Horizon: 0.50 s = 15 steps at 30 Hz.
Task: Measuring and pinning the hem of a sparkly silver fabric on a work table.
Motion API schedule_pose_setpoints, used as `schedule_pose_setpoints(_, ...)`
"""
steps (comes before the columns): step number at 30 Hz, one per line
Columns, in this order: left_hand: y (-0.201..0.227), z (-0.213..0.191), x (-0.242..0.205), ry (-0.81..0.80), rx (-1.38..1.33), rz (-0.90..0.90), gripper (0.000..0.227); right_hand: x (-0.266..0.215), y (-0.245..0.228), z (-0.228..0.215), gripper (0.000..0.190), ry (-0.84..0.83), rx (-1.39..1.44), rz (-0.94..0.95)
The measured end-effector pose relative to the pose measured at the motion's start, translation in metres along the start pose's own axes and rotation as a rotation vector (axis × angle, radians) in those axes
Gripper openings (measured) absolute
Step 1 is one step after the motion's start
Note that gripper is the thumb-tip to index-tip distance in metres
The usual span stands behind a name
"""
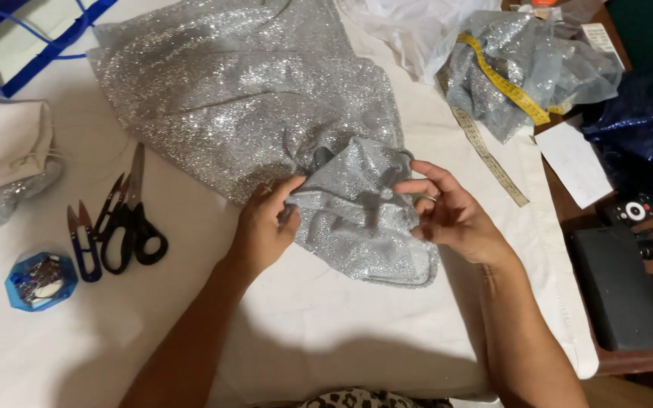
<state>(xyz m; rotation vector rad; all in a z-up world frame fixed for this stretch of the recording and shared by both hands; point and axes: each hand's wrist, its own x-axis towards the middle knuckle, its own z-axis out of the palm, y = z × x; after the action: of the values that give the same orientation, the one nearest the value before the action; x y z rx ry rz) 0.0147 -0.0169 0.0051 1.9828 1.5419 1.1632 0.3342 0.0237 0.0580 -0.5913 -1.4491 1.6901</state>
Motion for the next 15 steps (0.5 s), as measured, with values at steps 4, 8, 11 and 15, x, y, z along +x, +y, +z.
schedule_pose_setpoints(4,0.001,-0.001,0.002,0.029,-0.022,0.054,0.04,-0.001,-0.009,0.009,0.101,-0.059,-0.073,0.016)
schedule_pose_setpoints(8,0.011,-0.007,0.005,0.114,-0.078,0.088,0.033,-0.002,-0.009,0.013,0.097,-0.121,-0.263,0.043)
schedule_pose_setpoints(11,0.01,-0.008,0.006,0.195,-0.043,0.117,0.029,-0.001,-0.008,0.015,0.088,-0.14,-0.407,0.04)
schedule_pose_setpoints(15,0.007,-0.01,0.008,0.278,-0.013,0.167,0.026,0.003,-0.013,0.02,0.073,-0.129,-0.508,0.023)
